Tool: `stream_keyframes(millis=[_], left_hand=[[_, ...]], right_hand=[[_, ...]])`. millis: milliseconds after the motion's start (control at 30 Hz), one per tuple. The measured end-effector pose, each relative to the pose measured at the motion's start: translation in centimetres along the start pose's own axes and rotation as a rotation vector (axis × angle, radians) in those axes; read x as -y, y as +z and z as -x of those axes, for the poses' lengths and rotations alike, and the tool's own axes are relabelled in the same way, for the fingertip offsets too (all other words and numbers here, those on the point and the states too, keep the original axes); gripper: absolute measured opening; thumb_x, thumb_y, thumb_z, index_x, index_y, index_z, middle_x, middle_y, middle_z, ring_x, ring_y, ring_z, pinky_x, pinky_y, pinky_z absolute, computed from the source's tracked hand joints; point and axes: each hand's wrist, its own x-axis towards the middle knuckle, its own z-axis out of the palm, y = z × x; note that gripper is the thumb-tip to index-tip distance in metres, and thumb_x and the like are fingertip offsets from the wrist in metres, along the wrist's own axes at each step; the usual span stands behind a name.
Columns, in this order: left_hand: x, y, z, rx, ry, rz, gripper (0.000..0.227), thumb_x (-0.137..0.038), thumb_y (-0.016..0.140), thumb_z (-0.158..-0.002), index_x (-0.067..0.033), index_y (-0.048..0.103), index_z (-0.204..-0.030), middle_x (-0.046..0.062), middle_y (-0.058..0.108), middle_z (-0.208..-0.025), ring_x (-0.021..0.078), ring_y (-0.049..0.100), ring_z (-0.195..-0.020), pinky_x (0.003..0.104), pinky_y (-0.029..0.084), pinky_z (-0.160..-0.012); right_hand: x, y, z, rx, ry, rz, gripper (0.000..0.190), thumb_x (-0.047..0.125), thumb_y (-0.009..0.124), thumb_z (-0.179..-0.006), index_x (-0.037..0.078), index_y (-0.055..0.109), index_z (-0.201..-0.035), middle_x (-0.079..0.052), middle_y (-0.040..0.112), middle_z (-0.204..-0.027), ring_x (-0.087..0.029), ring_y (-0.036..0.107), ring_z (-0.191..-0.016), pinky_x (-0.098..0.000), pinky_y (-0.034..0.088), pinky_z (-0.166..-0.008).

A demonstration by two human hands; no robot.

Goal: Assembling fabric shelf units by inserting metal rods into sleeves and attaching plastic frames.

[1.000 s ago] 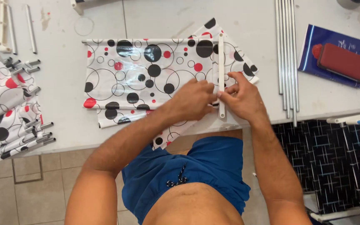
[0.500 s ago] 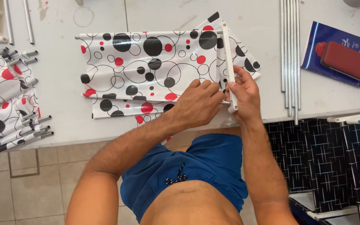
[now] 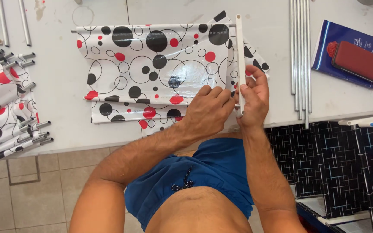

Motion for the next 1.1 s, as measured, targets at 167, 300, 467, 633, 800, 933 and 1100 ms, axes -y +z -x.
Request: stream_keyframes(millis=[167,300,467,633,800,933,1100], left_hand=[[-0.3,-0.4,-0.6,-0.031,0.008,-0.036,0.022,-0.009,0.043,-0.093,-0.0064,0.065,-0.091,0.006,0.047,-0.080,0.0244,0.048,-0.071,0.040,0.034,-0.069],[-0.3,-0.4,-0.5,-0.080,0.016,-0.036,0.023,-0.009,0.044,-0.094,-0.0050,0.067,-0.094,0.007,0.050,-0.083,0.0244,0.051,-0.077,0.041,0.037,-0.075],[-2.3,-3.7,0.6,-0.214,-0.054,0.017,0.023,-0.012,0.048,-0.098,-0.0103,0.071,-0.101,0.003,0.054,-0.086,0.0218,0.054,-0.077,0.038,0.040,-0.074],[-3.9,-5.1,2.9,-0.061,-0.694,0.864,0.023,-0.030,0.075,-0.091,-0.0081,0.075,-0.100,0.013,0.069,-0.074,0.0358,0.070,-0.072,0.040,0.054,-0.065],[2.7,-6.5,4.1,-0.446,-0.942,0.937,0.030,-0.023,0.067,-0.098,-0.0021,0.057,-0.118,0.011,0.063,-0.088,0.0207,0.064,-0.082,0.035,0.053,-0.073],[8.8,-9.6,2.1,-0.412,-0.666,0.886,0.026,-0.023,0.063,-0.106,0.0002,0.057,-0.116,0.016,0.066,-0.089,0.0287,0.069,-0.081,0.044,0.057,-0.076],[12.4,-13.1,0.8,-0.061,-0.557,0.498,0.008,0.000,0.053,-0.101,-0.0044,0.052,-0.108,0.007,0.062,-0.084,0.0215,0.053,-0.072,0.035,0.045,-0.065]], right_hand=[[0.6,1.3,0.2,-0.046,-0.082,0.102,0.048,0.005,0.055,-0.091,0.005,0.049,-0.139,-0.009,0.049,-0.079,-0.012,0.047,-0.055,-0.0226,0.037,-0.048],[0.5,1.9,0.7,-0.065,-0.113,0.101,0.047,0.008,0.055,-0.090,0.005,0.049,-0.137,-0.008,0.050,-0.079,-0.011,0.048,-0.066,-0.0218,0.038,-0.059],[4.2,3.2,1.2,0.001,-0.114,0.101,0.051,0.011,0.058,-0.094,0.006,0.045,-0.143,-0.009,0.052,-0.082,-0.011,0.049,-0.065,-0.0201,0.040,-0.058],[4.0,1.6,2.2,-0.006,-0.197,-0.025,0.058,0.005,0.057,-0.096,0.006,0.040,-0.151,-0.014,0.053,-0.083,-0.014,0.052,-0.054,-0.0220,0.044,-0.050],[0.4,2.1,3.6,0.032,-0.297,0.207,0.091,0.006,0.076,-0.091,0.009,0.020,-0.162,-0.016,0.062,-0.098,-0.015,0.062,-0.074,-0.0246,0.055,-0.065],[2.8,-0.5,-1.0,-0.118,-0.466,0.325,0.074,0.009,0.080,-0.095,0.008,0.032,-0.151,-0.012,0.053,-0.114,-0.018,0.055,-0.100,-0.0269,0.047,-0.085],[9.9,3.8,-5.5,0.141,-0.543,0.753,0.067,0.050,0.060,-0.115,0.017,0.023,-0.161,-0.022,0.045,-0.162,-0.038,0.051,-0.149,-0.0511,0.049,-0.120]])
